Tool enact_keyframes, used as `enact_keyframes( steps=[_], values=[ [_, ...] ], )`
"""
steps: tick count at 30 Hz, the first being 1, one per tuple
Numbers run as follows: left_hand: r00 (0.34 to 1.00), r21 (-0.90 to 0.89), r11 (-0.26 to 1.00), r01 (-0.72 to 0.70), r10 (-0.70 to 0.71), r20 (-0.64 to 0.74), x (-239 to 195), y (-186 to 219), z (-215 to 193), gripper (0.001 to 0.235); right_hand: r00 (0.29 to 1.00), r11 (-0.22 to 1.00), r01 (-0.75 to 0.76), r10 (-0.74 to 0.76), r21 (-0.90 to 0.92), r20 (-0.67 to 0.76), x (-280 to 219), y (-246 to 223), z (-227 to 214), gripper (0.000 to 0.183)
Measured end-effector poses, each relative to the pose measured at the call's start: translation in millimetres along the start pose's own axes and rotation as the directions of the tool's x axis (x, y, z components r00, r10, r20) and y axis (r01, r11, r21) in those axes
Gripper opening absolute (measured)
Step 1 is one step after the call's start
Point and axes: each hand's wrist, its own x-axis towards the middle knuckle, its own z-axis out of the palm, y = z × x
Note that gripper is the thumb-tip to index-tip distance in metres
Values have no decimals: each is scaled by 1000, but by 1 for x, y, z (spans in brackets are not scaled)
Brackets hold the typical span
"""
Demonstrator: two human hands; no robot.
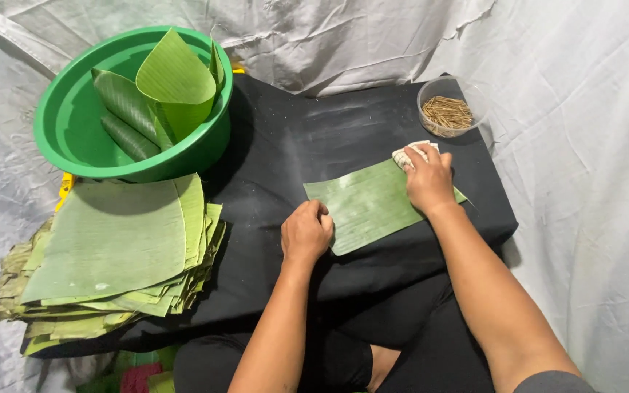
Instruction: Cleaning banana leaves with a cloth and folding them into cone shapes.
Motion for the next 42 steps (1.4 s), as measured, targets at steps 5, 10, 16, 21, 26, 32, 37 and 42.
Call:
enact_keyframes(
  steps=[5, 10, 16, 21, 26, 32, 37, 42],
  values=[
    [1000, 19, 999, -31, 31, -3, -1, -5, 3, 13, 997, 997, 74, -75, 30, 26, -1, -51, -24, 34],
    [1000, 57, 998, -29, 29, -4, 5, -18, 21, 13, 935, 928, 329, -346, 175, 76, -43, -141, -41, 34],
    [1000, 22, 1000, -13, 13, 28, 6, -16, 18, 13, 949, 977, 135, -176, 167, 262, -48, -119, -48, 48],
    [1000, 23, 1000, -20, 20, 21, 3, -12, 13, 13, 975, 994, 110, -111, 14, 193, -48, -60, -57, 47],
    [999, 12, 999, -37, 37, 1, 3, -13, 14, 13, 984, 997, 53, -42, -61, 174, -46, -16, -57, 46],
    [998, 69, 996, -60, 62, -24, -2, -3, 8, 13, 993, 995, 40, -30, -90, 117, -36, -31, -82, 39],
    [997, 113, 991, -74, 77, -22, 2, -9, 16, 18, 967, 969, 233, -240, 82, 89, -52, -140, -90, 48],
    [994, 108, 990, -88, 95, -55, 4, -17, 25, 20, 945, 983, 183, -181, 17, 272, -56, -129, -82, 46]
  ],
)
